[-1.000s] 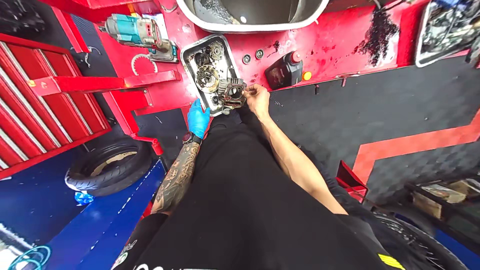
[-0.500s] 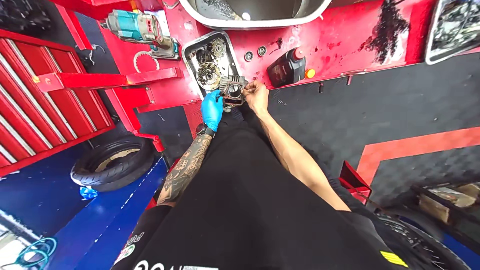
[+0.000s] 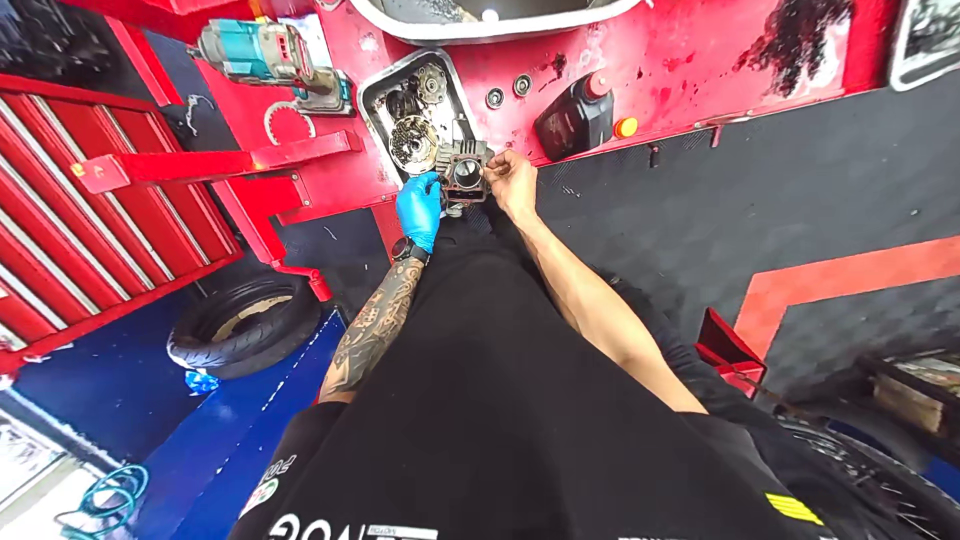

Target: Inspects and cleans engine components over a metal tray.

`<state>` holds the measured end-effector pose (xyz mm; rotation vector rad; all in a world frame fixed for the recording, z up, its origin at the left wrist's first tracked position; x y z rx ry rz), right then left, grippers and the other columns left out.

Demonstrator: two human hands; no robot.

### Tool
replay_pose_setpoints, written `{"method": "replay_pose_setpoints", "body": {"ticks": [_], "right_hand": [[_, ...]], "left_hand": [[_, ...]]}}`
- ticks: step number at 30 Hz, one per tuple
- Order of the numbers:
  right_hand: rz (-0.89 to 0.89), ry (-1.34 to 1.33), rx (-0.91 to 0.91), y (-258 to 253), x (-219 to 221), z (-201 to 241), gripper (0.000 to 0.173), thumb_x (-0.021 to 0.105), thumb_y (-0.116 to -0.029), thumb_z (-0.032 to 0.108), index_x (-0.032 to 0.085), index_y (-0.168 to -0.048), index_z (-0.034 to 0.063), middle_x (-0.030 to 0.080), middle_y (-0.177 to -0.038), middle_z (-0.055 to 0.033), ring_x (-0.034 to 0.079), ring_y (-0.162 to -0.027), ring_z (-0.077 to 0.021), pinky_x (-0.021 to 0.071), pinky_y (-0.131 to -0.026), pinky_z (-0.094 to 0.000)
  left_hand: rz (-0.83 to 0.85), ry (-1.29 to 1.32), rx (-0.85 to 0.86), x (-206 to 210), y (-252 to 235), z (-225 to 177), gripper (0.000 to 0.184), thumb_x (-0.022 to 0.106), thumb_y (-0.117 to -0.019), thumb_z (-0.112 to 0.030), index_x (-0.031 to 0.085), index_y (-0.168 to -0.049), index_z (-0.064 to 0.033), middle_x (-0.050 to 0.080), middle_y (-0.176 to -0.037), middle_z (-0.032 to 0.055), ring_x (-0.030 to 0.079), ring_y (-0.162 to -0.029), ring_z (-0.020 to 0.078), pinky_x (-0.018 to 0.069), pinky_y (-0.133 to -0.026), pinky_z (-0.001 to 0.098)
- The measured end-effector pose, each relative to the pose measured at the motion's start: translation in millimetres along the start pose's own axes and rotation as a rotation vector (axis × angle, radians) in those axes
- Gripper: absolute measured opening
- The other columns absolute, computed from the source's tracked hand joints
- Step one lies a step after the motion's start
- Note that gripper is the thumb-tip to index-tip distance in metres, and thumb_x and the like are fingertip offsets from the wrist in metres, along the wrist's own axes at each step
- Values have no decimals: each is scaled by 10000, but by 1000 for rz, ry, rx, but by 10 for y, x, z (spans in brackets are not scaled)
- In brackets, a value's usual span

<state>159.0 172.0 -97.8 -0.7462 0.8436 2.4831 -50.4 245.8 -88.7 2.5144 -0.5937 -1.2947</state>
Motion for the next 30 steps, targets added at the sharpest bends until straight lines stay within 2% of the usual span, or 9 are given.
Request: {"method": "replay_pose_setpoints", "body": {"ticks": [6,10,15,18,22,25,30], "right_hand": [[-16,11,16,15,-38,-22,222,786,-877,286,722,-1003,114,749,-875,-9,716,-766,-135,604,-757,-393],[-24,13,12,63,-202,3,224,749,-913,307,722,-1020,112,757,-895,-6,721,-782,-115,604,-765,-360],[135,57,39,201,-522,-198,263,730,-929,291,719,-1100,91,761,-970,-46,734,-861,-163,603,-835,-421],[194,108,45,296,-534,-315,286,763,-903,316,729,-1088,100,762,-939,-49,733,-851,-191,598,-827,-467],[154,102,5,303,-244,-206,234,741,-906,302,739,-1032,105,754,-879,-38,726,-792,-180,602,-772,-456],[157,110,0,325,-8,-50,251,703,-931,287,732,-1100,103,767,-974,-45,743,-863,-179,614,-825,-445],[102,141,5,398,34,63,348,664,-938,249,719,-1252,111,736,-1120,-94,718,-947,-225,591,-872,-462]], "left_hand": [[-3,34,4,-9,0,3,266,598,-1012,-230,746,-1211,-133,747,-1158,52,706,-1081,153,547,-1013,357],[-61,50,-20,-126,27,85,308,563,-1037,-242,720,-1273,-121,727,-1220,80,695,-1122,169,535,-1038,362],[-155,105,-61,-401,74,333,308,570,-1035,-235,714,-1265,-89,731,-1194,77,703,-1071,132,551,-992,305],[-77,89,-50,-425,104,388,326,587,-1030,-242,691,-1303,-98,723,-1205,82,702,-1071,138,555,-991,322],[40,56,53,-192,97,244,347,608,-1017,-241,686,-1323,-98,726,-1203,95,703,-1085,174,552,-1011,367],[88,45,69,-58,127,68,341,593,-1025,-227,683,-1332,-108,728,-1211,85,700,-1102,178,545,-1024,375],[70,32,41,19,149,-48,334,595,-1014,-192,691,-1322,-104,733,-1209,76,697,-1120,172,535,-1043,375]]}}
Point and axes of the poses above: each hand's wrist, its own y-axis away from the middle knuckle, its own x-axis out of the palm, z = x × y, the point moved 6 cm from there along -y, towards the middle knuckle
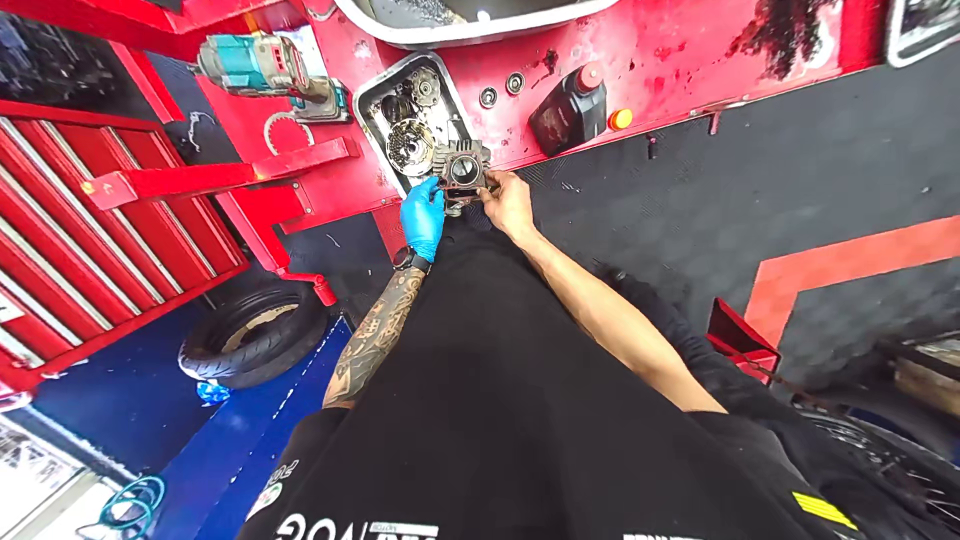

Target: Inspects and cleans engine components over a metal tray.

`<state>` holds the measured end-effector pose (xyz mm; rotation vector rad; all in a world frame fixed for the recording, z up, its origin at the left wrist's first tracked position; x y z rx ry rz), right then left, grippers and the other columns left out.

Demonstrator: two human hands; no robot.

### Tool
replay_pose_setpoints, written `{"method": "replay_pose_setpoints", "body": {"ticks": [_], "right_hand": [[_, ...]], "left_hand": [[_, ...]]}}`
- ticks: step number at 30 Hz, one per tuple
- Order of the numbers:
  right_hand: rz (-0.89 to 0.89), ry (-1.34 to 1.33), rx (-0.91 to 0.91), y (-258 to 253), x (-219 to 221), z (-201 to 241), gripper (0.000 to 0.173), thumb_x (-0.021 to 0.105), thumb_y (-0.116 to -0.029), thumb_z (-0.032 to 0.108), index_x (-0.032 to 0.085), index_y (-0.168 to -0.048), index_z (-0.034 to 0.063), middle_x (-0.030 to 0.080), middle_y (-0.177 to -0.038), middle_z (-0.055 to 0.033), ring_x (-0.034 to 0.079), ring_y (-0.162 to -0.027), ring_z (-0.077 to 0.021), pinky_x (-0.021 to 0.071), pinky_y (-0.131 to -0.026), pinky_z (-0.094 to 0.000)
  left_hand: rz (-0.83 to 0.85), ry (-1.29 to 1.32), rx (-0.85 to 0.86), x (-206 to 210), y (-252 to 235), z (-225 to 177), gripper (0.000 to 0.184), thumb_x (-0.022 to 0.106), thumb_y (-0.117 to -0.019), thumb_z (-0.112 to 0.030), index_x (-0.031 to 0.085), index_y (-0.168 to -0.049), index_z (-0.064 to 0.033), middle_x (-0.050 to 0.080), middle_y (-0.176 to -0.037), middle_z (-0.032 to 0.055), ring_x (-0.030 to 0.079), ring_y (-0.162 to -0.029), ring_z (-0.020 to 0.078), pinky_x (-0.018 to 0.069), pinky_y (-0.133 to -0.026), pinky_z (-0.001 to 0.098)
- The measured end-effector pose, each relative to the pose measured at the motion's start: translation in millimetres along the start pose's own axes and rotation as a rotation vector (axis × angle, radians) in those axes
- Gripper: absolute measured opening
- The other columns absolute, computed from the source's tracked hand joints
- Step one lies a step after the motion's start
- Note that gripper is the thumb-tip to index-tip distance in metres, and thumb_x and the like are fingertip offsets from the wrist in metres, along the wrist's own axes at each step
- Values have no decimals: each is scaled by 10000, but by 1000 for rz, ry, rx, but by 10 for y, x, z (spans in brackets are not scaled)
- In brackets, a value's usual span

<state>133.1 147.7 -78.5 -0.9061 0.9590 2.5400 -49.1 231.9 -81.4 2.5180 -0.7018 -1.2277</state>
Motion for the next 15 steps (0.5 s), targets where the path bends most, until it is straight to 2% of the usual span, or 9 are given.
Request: {"method": "replay_pose_setpoints", "body": {"ticks": [3,6,9,12,15], "right_hand": [[-34,-28,-2,-22,-11,-16,310,666,-930,218,729,-1216,116,747,-1085,-70,719,-920,-189,593,-858,-418],[-47,-132,9,13,-60,-27,250,681,-905,167,719,-1138,85,750,-1013,-56,723,-858,-156,608,-807,-382],[30,-232,-7,99,-79,4,191,730,-878,144,709,-1057,78,742,-932,-47,717,-804,-148,609,-770,-380],[152,-280,-132,276,16,181,176,727,-867,125,713,-1034,70,736,-912,-57,711,-796,-156,610,-749,-391],[170,-222,-318,419,145,405,141,701,-861,132,712,-984,63,702,-901,-60,680,-773,-151,595,-717,-365]], "left_hand": [[-4,74,-18,5,-12,45,347,606,-1011,-185,675,-1342,-108,746,-1182,56,709,-1087,139,554,-1013,343],[19,192,-54,-14,-31,75,351,629,-1004,-186,660,-1338,-82,748,-1149,70,722,-1037,129,583,-961,327],[77,316,-99,-16,-45,176,347,649,-995,-182,657,-1316,-53,737,-1163,97,720,-1046,145,586,-962,342],[149,435,-186,10,-30,335,320,654,-996,-180,671,-1290,-55,740,-1156,94,716,-1047,149,583,-954,361],[172,521,-174,32,-8,444,299,626,-985,-89,688,-1274,-43,734,-1115,111,709,-1002,158,586,-919,366]]}}
Point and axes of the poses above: each hand's wrist, its own y-axis away from the middle knuckle, its own x-axis out of the palm, z = x × y, the point moved 6 cm from there along -y, towards the middle knuckle
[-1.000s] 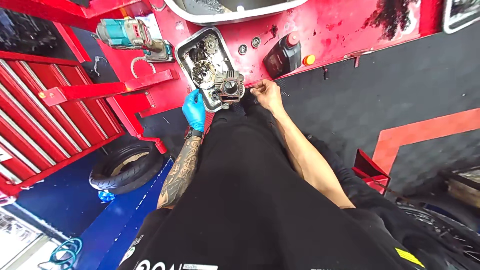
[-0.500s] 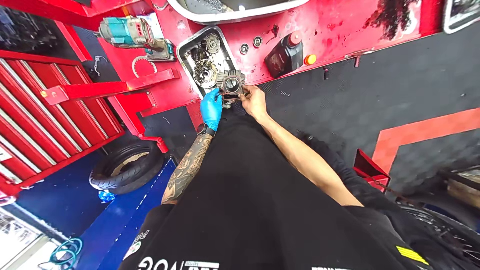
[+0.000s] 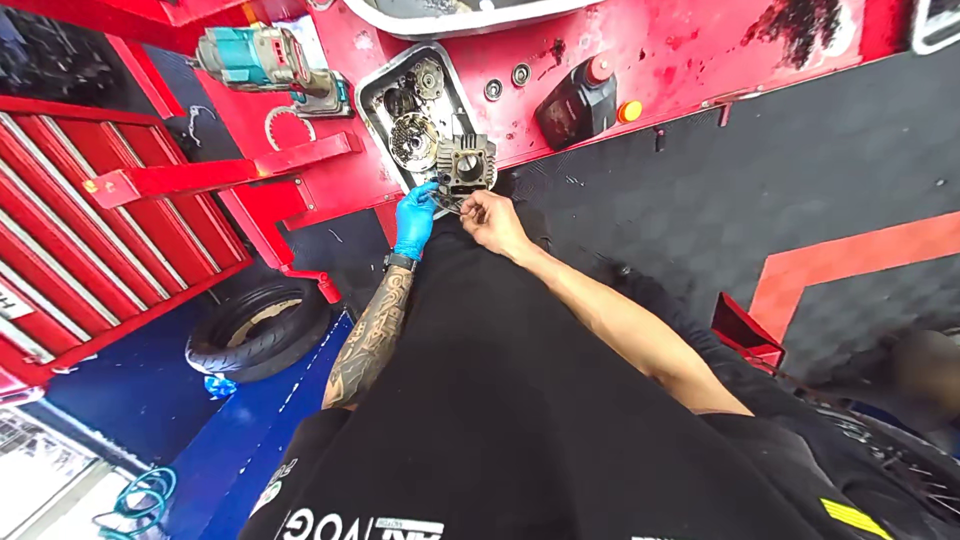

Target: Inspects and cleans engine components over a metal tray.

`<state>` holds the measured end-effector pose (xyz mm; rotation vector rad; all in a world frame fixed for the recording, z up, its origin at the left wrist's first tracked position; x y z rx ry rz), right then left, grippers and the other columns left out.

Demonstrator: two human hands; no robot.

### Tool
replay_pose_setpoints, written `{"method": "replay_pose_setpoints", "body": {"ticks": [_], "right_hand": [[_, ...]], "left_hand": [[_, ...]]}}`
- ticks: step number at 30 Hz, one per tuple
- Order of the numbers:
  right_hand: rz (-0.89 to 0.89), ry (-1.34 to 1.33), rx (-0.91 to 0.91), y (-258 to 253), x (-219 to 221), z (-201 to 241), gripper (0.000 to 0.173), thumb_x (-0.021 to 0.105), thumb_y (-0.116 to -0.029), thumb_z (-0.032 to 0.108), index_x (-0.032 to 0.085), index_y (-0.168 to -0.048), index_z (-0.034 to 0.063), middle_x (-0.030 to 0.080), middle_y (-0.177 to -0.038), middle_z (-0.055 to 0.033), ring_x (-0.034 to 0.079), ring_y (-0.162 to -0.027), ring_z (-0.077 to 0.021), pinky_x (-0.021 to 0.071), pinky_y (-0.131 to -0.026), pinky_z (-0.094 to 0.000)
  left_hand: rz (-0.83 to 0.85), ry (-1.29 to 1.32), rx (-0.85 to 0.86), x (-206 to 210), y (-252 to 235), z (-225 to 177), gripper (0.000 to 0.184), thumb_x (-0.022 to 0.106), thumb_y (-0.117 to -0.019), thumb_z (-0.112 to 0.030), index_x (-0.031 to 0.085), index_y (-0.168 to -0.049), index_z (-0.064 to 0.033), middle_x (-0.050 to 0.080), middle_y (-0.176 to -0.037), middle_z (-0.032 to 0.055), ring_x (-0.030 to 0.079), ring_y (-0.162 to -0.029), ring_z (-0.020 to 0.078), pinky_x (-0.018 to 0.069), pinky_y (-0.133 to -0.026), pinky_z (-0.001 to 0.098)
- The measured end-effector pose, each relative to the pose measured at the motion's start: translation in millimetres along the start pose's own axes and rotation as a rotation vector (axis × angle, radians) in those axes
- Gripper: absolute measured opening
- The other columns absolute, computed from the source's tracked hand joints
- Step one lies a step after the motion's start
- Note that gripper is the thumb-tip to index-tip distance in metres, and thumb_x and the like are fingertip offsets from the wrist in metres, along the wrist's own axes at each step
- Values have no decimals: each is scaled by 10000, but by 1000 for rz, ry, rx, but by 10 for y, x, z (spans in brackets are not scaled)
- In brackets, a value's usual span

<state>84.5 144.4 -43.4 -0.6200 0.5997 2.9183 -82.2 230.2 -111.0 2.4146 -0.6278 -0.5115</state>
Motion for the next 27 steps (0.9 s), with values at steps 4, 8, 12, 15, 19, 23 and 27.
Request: {"method": "replay_pose_setpoints", "body": {"ticks": [4,8,12,15,19,23,27], "right_hand": [[72,104,-102,-9,174,43,137,663,-895,180,698,-981,78,675,-929,-72,659,-791,-192,574,-722,-407],[86,181,-168,55,226,37,169,609,-937,194,683,-1022,68,662,-961,-100,672,-845,-230,578,-739,-432],[53,199,-205,87,131,32,186,592,-967,196,703,-1046,68,697,-992,-102,694,-915,-238,583,-802,-433],[49,173,-210,125,105,-41,190,595,-964,194,708,-1050,67,697,-973,-99,695,-892,-230,585,-798,-432],[2,98,-194,161,99,-135,176,607,-954,182,710,-1039,68,691,-947,-93,688,-841,-224,584,-755,-430],[-62,-37,-97,171,69,-280,166,613,-949,167,705,-1043,65,703,-936,-80,689,-812,-198,590,-751,-421],[-171,-147,-58,203,24,-424,159,619,-933,131,712,-1034,51,710,-910,-80,689,-779,-172,596,-734,-383]], "left_hand": [[28,79,6,0,14,32,291,591,-998,-24,672,-1277,-2,740,-1136,120,716,-1042,157,589,-957,353],[17,48,17,-10,0,29,290,618,-980,-11,691,-1261,-17,743,-1139,111,715,-1045,142,580,-969,334],[11,6,-19,-63,33,15,255,624,-971,-17,709,-1211,-23,739,-1089,108,713,-977,139,590,-908,334],[35,-44,-16,-72,82,-50,231,632,-977,-56,715,-1191,-30,730,-1088,103,707,-968,144,588,-905,346],[35,-153,-14,-118,128,-166,227,640,-994,-116,710,-1191,-27,727,-1116,103,701,-1003,142,576,-936,345],[47,-257,-34,-158,127,-222,242,649,-1007,-175,699,-1182,-16,721,-1130,103,693,-1027,139,563,-960,345],[78,-296,-45,-137,120,-270,239,662,-1002,-176,700,-1175,-14,725,-1114,102,704,-1009,141,578,-954,351]]}}
Point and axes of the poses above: each hand's wrist, its own y-axis away from the middle knuckle, its own x-axis out of the palm, z = x × y, the point moved 6 cm from there along -y, towards the middle knuckle
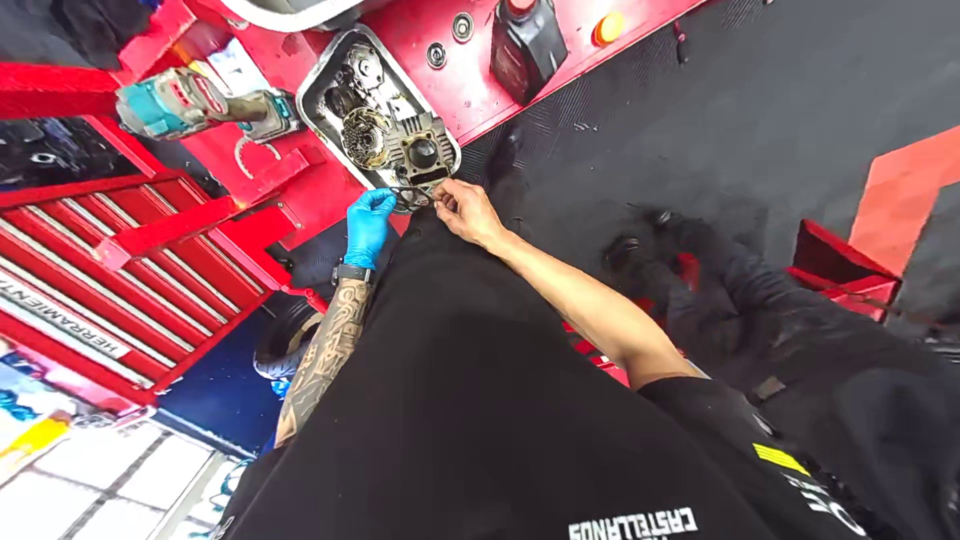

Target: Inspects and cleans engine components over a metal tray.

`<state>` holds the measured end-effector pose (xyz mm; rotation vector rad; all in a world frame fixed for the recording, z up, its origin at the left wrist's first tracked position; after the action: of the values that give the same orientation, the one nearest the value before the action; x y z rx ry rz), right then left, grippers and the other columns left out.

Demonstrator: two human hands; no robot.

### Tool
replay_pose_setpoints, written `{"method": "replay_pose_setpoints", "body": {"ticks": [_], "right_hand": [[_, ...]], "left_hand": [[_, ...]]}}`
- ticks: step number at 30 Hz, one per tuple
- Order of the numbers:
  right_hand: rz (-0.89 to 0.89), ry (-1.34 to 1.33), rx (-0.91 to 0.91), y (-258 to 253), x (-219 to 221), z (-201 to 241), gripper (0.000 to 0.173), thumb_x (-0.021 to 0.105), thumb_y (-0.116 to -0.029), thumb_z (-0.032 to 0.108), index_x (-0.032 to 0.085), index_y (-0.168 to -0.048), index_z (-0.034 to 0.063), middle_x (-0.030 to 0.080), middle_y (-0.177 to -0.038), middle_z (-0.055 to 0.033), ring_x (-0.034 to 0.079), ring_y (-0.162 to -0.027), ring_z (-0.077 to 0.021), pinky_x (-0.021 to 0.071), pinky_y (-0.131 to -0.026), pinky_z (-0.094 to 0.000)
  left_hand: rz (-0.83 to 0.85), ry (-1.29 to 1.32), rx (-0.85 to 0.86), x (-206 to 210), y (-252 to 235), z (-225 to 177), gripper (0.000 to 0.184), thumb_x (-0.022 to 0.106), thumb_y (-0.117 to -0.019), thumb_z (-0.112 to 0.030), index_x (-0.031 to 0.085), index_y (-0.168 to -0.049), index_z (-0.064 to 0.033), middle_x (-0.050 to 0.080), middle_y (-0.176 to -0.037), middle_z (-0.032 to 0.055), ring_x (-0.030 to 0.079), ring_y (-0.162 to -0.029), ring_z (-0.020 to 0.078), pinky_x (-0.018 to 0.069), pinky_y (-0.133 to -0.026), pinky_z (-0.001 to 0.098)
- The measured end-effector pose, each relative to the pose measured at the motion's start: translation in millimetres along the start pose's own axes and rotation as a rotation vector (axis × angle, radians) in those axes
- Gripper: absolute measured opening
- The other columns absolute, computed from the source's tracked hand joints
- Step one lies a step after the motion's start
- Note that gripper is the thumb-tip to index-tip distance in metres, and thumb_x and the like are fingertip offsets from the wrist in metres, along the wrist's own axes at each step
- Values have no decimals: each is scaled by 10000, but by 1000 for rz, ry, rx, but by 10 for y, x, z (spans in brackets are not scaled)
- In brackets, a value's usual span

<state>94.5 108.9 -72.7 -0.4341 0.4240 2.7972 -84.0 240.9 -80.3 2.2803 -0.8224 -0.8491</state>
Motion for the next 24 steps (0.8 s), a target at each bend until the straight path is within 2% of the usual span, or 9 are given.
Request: {"method": "replay_pose_setpoints", "body": {"ticks": [5,9,15,20,24], "right_hand": [[-88,-104,148,-45,-89,-145,152,659,-925,137,718,-1043,61,734,-882,-50,707,-755,-127,610,-717,-337],[-125,-116,245,-201,-186,-216,157,681,-932,157,727,-1059,77,753,-921,-35,723,-789,-110,616,-752,-328],[-167,-22,324,-404,-240,-272,144,705,-916,172,737,-1035,98,759,-895,-13,728,-795,-105,613,-768,-329],[-215,47,380,-455,-284,-270,153,711,-895,177,736,-1029,108,760,-887,-5,726,-782,-103,612,-752,-331],[-223,107,360,-475,-303,-291,148,681,-889,143,728,-1018,88,753,-885,-28,727,-771,-118,614,-735,-335]], "left_hand": [[18,33,9,40,-69,-66,230,652,-994,-106,687,-1192,7,726,-1107,103,707,-979,146,588,-920,342],[-54,100,47,74,-185,-180,228,679,-953,-57,690,-1172,6,735,-1071,102,718,-953,159,604,-894,354],[-190,-17,84,118,-326,-289,229,687,-938,-71,714,-1162,-32,749,-1069,74,712,-979,110,576,-917,299],[-255,-80,98,153,-294,-310,227,671,-943,-95,731,-1160,-72,751,-1116,59,711,-1026,112,568,-962,317],[-274,-113,116,149,-295,-294,188,666,-947,-104,760,-1110,-104,765,-1062,29,719,-958,98,575,-920,312]]}}
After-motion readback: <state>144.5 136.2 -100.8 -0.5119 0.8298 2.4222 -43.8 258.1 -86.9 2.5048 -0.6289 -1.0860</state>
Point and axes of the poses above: each hand's wrist, its own y-axis away from the middle knuckle, its own x-axis out of the palm, z = x × y, the point moved 6 cm from there along -y, towards the middle knuckle
